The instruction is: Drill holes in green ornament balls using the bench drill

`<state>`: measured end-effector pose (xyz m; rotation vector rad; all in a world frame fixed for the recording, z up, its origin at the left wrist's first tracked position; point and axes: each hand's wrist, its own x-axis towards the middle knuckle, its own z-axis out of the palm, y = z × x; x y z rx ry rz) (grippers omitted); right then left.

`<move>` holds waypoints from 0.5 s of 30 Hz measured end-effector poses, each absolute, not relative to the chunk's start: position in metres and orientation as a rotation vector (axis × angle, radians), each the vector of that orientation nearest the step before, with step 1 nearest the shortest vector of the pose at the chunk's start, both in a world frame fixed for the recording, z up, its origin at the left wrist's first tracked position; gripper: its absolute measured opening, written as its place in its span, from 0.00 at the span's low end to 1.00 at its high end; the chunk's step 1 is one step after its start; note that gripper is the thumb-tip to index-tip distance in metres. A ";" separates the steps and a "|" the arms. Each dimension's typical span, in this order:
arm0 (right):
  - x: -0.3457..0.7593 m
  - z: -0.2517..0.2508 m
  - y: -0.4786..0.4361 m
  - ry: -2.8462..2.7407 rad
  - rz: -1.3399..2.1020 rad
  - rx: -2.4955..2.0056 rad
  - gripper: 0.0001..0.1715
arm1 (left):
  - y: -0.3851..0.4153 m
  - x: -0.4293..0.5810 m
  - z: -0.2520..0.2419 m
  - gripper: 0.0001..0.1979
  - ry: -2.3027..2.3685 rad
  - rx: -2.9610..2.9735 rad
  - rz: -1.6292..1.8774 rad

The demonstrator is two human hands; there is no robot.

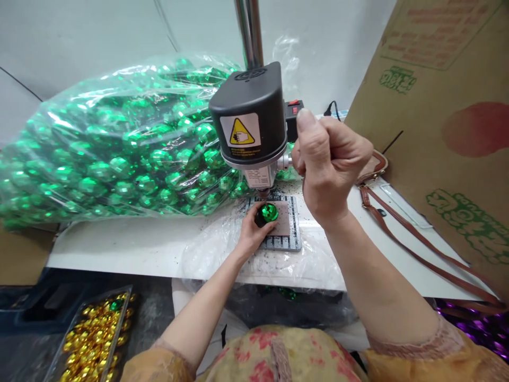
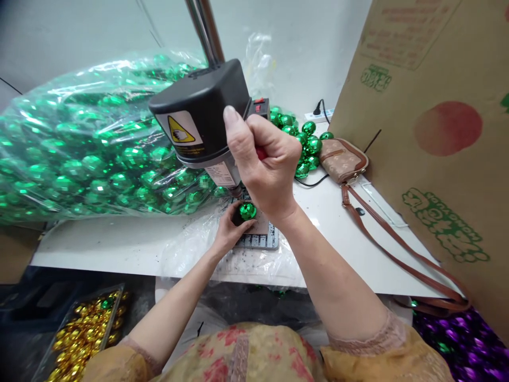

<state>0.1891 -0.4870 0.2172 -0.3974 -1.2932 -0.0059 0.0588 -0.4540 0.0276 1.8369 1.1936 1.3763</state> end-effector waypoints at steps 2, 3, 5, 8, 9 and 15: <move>0.190 0.210 -0.488 -1.284 -0.009 -0.402 0.26 | -0.454 0.059 0.026 0.29 1.186 1.825 1.374; 0.190 0.207 -0.489 -1.280 0.003 -0.394 0.27 | -0.454 0.059 0.026 0.29 1.184 1.821 1.371; 0.191 0.199 -0.490 -1.284 0.027 -0.364 0.28 | -0.454 0.060 0.027 0.29 1.187 1.816 1.367; 0.192 0.192 -0.491 -1.293 0.040 -0.331 0.28 | -0.455 0.060 0.030 0.29 1.198 1.820 1.363; 0.192 0.190 -0.491 -1.292 0.038 -0.329 0.28 | -0.456 0.060 0.030 0.29 1.201 1.822 1.362; 0.191 0.185 -0.489 -1.289 -0.013 -0.288 0.28 | -0.456 0.060 0.030 0.28 1.197 1.842 1.391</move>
